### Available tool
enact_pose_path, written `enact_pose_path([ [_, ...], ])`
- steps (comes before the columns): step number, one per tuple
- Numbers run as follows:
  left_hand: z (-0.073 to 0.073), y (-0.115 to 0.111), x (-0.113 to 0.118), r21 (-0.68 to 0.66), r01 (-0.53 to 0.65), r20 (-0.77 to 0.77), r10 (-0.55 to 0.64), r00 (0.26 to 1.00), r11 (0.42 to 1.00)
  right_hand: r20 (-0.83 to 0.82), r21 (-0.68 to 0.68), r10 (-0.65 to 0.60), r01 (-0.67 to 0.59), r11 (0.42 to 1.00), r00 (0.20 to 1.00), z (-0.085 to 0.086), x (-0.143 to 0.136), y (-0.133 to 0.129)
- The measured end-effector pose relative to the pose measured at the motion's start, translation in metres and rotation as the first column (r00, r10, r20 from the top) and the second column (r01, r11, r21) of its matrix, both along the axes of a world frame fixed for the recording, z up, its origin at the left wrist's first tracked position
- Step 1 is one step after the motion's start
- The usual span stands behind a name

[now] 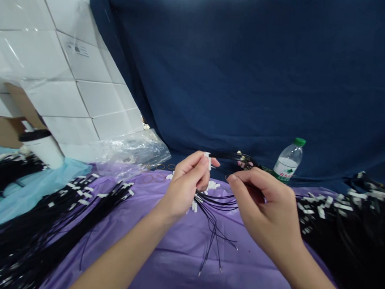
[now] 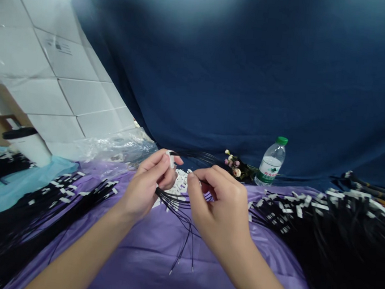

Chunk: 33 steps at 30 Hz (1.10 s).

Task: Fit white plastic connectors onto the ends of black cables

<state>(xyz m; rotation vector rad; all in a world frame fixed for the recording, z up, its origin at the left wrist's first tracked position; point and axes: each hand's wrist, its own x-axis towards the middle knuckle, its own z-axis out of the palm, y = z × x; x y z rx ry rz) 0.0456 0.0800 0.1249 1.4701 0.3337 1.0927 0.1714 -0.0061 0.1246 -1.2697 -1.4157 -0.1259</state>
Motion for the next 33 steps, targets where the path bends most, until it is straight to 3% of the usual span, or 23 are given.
enact_pose_path([
  [6, -0.0014, -0.0006, 0.0019, 0.016, -0.006, -0.019, 0.006, 1.000, 1.000, -0.002, -0.027, 0.002, -0.002, 1.000, 1.000, 0.0004, 0.0005, -0.0017],
  [15, -0.0092, 0.0053, 0.0037, 0.143, -0.040, -0.019, 0.043, 0.999, 0.989, -0.213, -0.162, 0.087, -0.123, 0.979, 0.973, 0.0037, 0.0007, -0.0037],
  [24, -0.0072, 0.0001, 0.0047, 0.079, -0.018, -0.046, 0.021, 0.999, 0.997, -0.191, -0.142, 0.098, -0.126, 0.982, 0.977, 0.0041, 0.0001, -0.0041],
  [33, -0.0096, -0.0045, 0.0074, 0.012, 0.043, 0.021, -0.044, 0.999, 0.999, -0.030, -0.073, 0.057, -0.059, 0.996, 0.998, -0.0004, -0.0009, -0.0026],
])
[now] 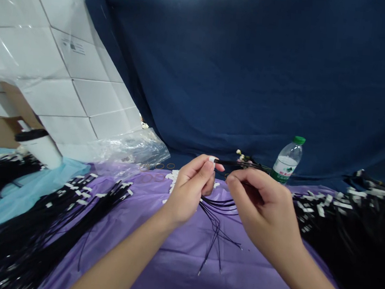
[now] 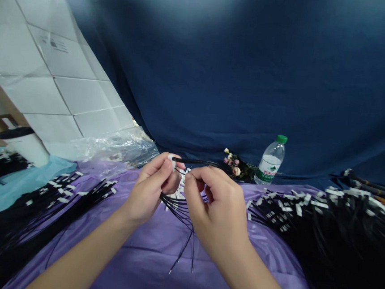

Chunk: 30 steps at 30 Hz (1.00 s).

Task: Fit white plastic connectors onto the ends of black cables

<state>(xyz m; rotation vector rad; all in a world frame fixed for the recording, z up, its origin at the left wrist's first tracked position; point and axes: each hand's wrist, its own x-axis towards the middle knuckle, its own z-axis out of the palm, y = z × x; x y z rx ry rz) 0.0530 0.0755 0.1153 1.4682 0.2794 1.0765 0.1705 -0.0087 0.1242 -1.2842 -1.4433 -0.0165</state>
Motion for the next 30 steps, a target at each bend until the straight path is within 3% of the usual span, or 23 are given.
enact_pose_path([
  [7, 0.005, 0.002, -0.001, -0.043, -0.018, -0.012, 0.018, 1.000, 0.999, 0.081, 0.021, -0.036, 0.035, 0.999, 0.996, -0.003, -0.001, 0.002],
  [9, 0.008, 0.004, -0.002, -0.099, -0.062, -0.003, 0.062, 0.998, 0.993, 0.169, 0.099, -0.126, 0.111, 0.989, 0.978, -0.001, 0.000, 0.000],
  [12, 0.012, 0.008, -0.005, -0.240, -0.141, 0.012, 0.148, 0.989, 0.961, 0.294, 0.333, -0.340, 0.237, 0.913, 0.894, 0.001, 0.000, -0.005],
  [14, 0.014, 0.010, -0.007, -0.332, -0.163, 0.010, 0.176, 0.984, 0.929, 0.356, 0.378, -0.327, 0.185, 0.907, 0.875, 0.001, -0.002, -0.007],
  [17, 0.018, 0.012, -0.009, -0.439, -0.155, 0.035, 0.190, 0.981, 0.885, 0.406, 0.086, -0.021, -0.015, 0.996, 0.914, -0.003, -0.006, -0.007],
  [20, 0.020, 0.012, -0.011, -0.516, -0.121, 0.072, 0.184, 0.980, 0.848, 0.345, -0.193, 0.138, -0.074, 0.978, 0.928, -0.011, -0.009, -0.001],
  [24, 0.019, 0.011, -0.009, -0.548, -0.093, 0.098, 0.175, 0.980, 0.831, 0.279, -0.248, 0.160, -0.090, 0.965, 0.947, -0.017, -0.008, 0.008],
  [30, 0.012, 0.007, -0.004, -0.507, -0.092, 0.109, 0.170, 0.979, 0.857, 0.169, -0.320, 0.229, -0.167, 0.933, 0.959, -0.018, -0.008, 0.012],
])
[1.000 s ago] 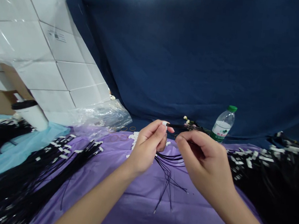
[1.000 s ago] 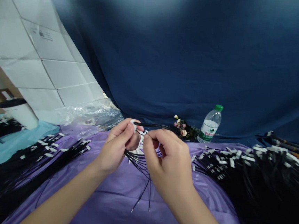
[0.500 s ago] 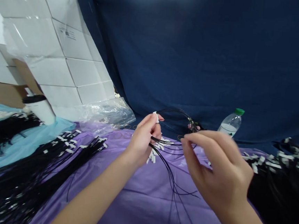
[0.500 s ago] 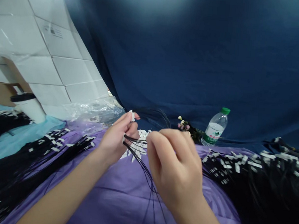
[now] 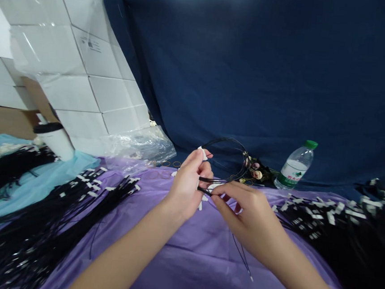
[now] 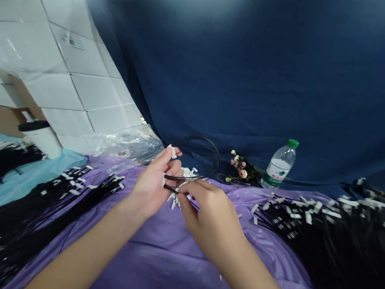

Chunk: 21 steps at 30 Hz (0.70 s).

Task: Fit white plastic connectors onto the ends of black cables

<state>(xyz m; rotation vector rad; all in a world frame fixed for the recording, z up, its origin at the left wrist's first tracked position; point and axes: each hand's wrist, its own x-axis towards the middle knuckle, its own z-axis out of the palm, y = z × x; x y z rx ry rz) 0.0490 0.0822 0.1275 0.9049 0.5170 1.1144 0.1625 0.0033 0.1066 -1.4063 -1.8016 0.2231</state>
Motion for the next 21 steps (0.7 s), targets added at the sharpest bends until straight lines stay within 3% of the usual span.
enact_pose_path([
  [14, -0.008, 0.000, 0.006, 0.103, 0.016, -0.116, -0.004, 0.993, 0.995, -0.281, -0.188, 0.095, -0.153, 0.970, 0.955, -0.002, 0.002, 0.006],
  [21, -0.012, 0.004, 0.005, 0.206, 0.030, -0.167, 0.005, 0.986, 0.978, -0.607, -0.319, 0.076, -0.330, 0.888, 0.791, 0.003, 0.003, 0.005],
])
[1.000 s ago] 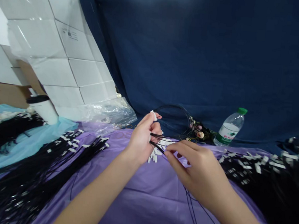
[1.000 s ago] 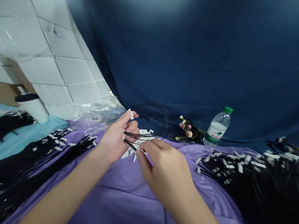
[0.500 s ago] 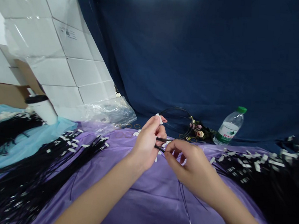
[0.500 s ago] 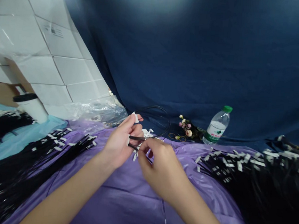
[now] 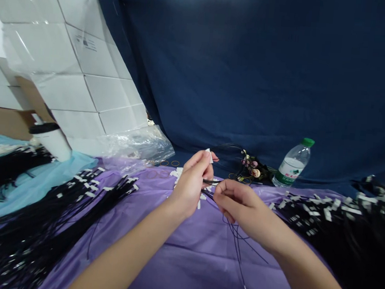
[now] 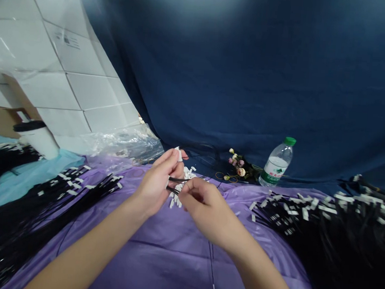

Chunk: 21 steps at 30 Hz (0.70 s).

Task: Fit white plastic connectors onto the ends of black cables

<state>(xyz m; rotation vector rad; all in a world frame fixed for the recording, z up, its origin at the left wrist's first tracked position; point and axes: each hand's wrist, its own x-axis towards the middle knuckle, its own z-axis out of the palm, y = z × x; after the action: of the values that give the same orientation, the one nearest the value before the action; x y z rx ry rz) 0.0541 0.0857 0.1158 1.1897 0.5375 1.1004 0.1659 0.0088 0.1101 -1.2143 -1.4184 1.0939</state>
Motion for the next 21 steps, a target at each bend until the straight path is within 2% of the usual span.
enact_pose_path([
  [2, 0.001, 0.002, -0.001, 0.010, -0.016, -0.007, 0.016, 1.000, 1.000, -0.176, -0.063, 0.063, -0.075, 0.995, 0.982, 0.003, 0.003, 0.000],
  [5, 0.004, 0.005, -0.003, -0.014, -0.040, -0.005, 0.040, 0.999, 0.999, -0.432, -0.081, 0.097, -0.146, 0.986, 0.897, 0.007, 0.015, 0.001],
  [9, 0.009, 0.006, -0.005, -0.066, -0.028, 0.016, 0.030, 0.999, 0.997, -0.600, -0.043, 0.092, -0.147, 0.988, 0.795, 0.010, 0.039, 0.003],
  [13, 0.012, 0.009, -0.008, -0.077, -0.037, 0.032, 0.039, 0.999, 0.996, -0.605, -0.015, 0.126, -0.170, 0.985, 0.786, 0.018, 0.060, -0.001],
  [18, 0.016, 0.017, -0.017, -0.052, -0.060, 0.051, 0.062, 0.997, 0.997, -0.486, 0.074, 0.142, -0.121, 0.990, 0.862, 0.030, 0.082, -0.020],
  [21, 0.017, 0.021, -0.021, -0.040, -0.068, 0.054, 0.070, 0.996, 0.997, -0.400, 0.133, 0.089, -0.038, 0.990, 0.912, 0.029, 0.089, -0.028],
])
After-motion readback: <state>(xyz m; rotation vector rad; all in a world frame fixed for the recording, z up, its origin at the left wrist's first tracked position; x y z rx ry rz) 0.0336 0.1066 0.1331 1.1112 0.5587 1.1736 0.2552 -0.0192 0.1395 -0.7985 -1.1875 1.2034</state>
